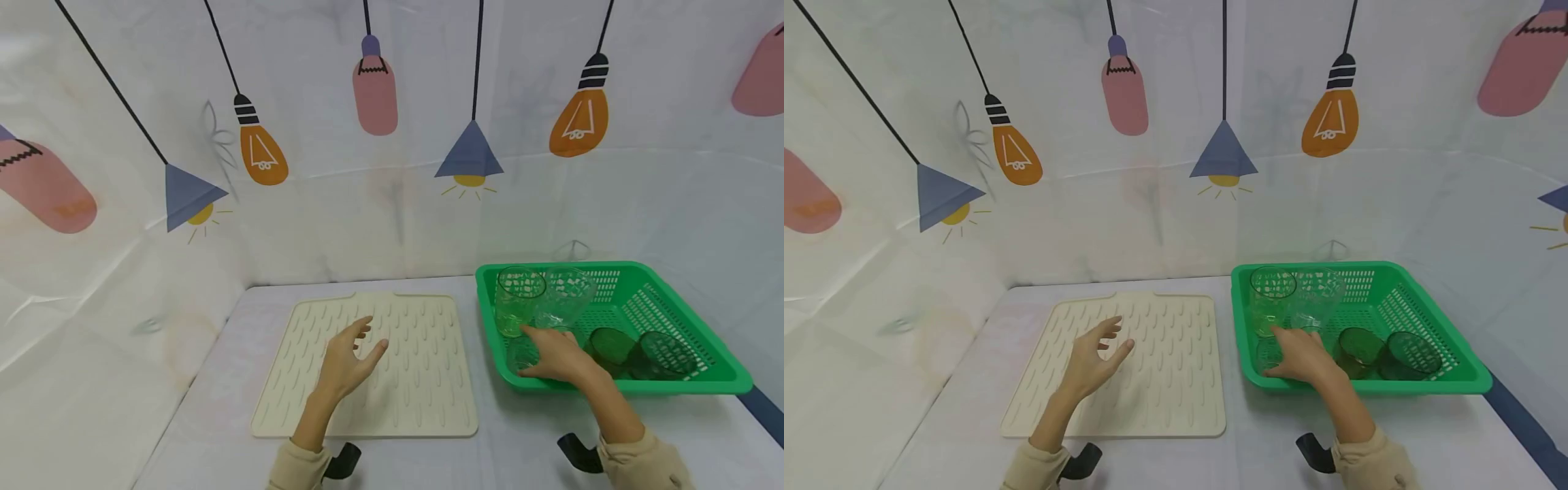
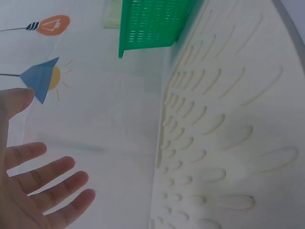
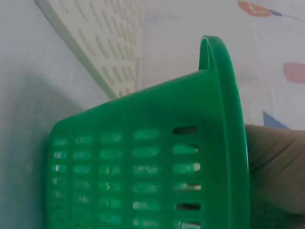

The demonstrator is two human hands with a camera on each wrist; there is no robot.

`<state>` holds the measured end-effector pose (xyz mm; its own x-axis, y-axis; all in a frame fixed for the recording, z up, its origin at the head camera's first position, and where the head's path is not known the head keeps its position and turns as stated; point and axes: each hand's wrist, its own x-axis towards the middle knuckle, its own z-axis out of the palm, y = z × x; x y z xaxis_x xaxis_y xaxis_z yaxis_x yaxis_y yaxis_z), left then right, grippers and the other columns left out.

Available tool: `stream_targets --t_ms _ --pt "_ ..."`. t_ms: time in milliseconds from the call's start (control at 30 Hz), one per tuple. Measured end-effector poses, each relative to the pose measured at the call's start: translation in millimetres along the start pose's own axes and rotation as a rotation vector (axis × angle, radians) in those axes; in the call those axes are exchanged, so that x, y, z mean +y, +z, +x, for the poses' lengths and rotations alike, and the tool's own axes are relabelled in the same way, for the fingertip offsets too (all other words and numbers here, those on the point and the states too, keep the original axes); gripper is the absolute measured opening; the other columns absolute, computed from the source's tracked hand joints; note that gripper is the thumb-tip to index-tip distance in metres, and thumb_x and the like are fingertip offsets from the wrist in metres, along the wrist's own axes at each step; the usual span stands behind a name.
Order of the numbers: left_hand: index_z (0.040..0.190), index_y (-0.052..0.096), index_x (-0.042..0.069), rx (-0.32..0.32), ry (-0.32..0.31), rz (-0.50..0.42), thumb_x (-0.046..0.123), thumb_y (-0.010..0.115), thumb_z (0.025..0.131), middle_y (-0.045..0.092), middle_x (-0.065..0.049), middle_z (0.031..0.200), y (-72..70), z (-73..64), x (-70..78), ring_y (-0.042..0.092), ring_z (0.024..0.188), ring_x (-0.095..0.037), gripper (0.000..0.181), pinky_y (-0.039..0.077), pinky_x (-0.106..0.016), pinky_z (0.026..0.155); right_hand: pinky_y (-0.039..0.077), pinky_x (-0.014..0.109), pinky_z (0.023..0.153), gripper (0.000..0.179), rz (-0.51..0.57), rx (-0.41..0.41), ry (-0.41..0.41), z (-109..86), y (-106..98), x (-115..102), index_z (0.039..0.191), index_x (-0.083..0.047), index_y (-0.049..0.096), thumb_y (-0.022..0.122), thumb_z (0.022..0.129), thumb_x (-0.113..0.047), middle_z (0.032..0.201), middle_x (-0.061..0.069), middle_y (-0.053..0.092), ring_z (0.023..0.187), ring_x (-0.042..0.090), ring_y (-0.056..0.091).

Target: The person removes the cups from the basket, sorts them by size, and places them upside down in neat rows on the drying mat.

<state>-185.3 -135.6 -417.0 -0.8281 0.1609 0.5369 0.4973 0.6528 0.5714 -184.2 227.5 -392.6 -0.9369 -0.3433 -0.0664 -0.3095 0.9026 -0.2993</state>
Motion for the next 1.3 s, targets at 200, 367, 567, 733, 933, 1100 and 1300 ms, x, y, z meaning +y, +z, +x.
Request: stream_targets --t_ms 200,367,567,733,933,1100,1300 --pt "0.124 0.057 0.001 -0.025 0.019 -0.228 0.018 0.07 0.083 0.067 -0.014 0.106 3.1 0.1 -2.6 0.065 0.093 -0.028 0.046 0.056 -0.046 0.071 0.04 0.061 0.083 0.079 -0.088 -0.048 -0.001 5.5 -3.2 -8.2 0.126 0.014 0.048 0.084 0.068 -0.026 0.115 0.029 0.059 0.103 0.048 0.054" --pt "0.123 0.058 0.003 -0.045 0.009 -0.286 0.018 0.07 0.083 0.067 -0.012 0.105 6.0 -0.1 -1.6 0.065 0.092 -0.028 0.045 0.056 -0.045 0.072 0.037 0.067 0.088 0.077 -0.059 0.002 -0.007 4.2 -1.3 -8.6 0.126 0.015 0.048 0.082 0.069 -0.024 0.119 0.036 0.052 0.11 0.056 0.045" --pt "0.122 0.058 0.003 -0.069 0.016 -0.343 0.017 0.069 0.083 0.067 -0.012 0.103 8.8 2.1 3.0 0.064 0.091 -0.035 0.043 0.055 -0.048 0.074 0.046 0.06 0.074 0.081 0.092 0.157 -0.021 -4.0 -8.2 -10.2 0.134 0.016 0.038 0.078 0.073 -0.02 0.12 0.039 0.043 0.108 0.056 0.04" --pt "0.124 0.057 0.003 -0.1 0.01 -0.389 0.011 0.069 0.084 0.067 -0.013 0.105 12.5 5.1 7.9 0.064 0.093 -0.035 0.042 0.055 -0.049 0.076 0.046 0.062 0.074 0.084 0.165 0.249 -0.027 -9.0 -22.0 -15.7 0.137 0.013 0.036 0.078 0.074 -0.022 0.124 0.039 0.04 0.11 0.054 0.041" --pt "0.123 0.055 -0.006 -0.136 -0.008 -0.455 0.001 0.066 0.084 0.065 -0.022 0.105 11.5 11.1 27.8 0.062 0.094 -0.041 0.041 0.053 -0.052 0.077 0.046 0.063 0.076 0.081 0.24 0.397 -0.102 -12.5 -28.6 -21.1 0.135 0.011 0.039 0.08 0.072 -0.019 0.124 0.032 0.046 0.107 0.047 0.046" --pt "0.123 0.053 -0.01 -0.199 -0.025 -0.518 -0.002 0.062 0.086 0.064 -0.025 0.105 -0.4 17.2 55.5 0.062 0.094 -0.039 0.039 0.054 -0.044 0.08 0.048 0.051 0.084 0.08 0.385 0.508 -0.203 -10.2 -21.0 -28.5 0.135 0.005 0.043 0.084 0.068 -0.015 0.123 0.023 0.053 0.109 0.04 0.051" --pt "0.127 0.05 -0.008 -0.333 -0.055 -0.592 0.0 0.057 0.09 0.062 -0.026 0.111 0.7 21.3 69.8 0.06 0.101 -0.038 0.039 0.052 -0.04 0.085 0.052 0.042 0.084 0.078 0.457 0.48 -0.324 -0.4 -9.5 -44.8 0.13 0.003 0.048 0.086 0.064 -0.011 0.116 0.018 0.057 0.102 0.035 0.059"
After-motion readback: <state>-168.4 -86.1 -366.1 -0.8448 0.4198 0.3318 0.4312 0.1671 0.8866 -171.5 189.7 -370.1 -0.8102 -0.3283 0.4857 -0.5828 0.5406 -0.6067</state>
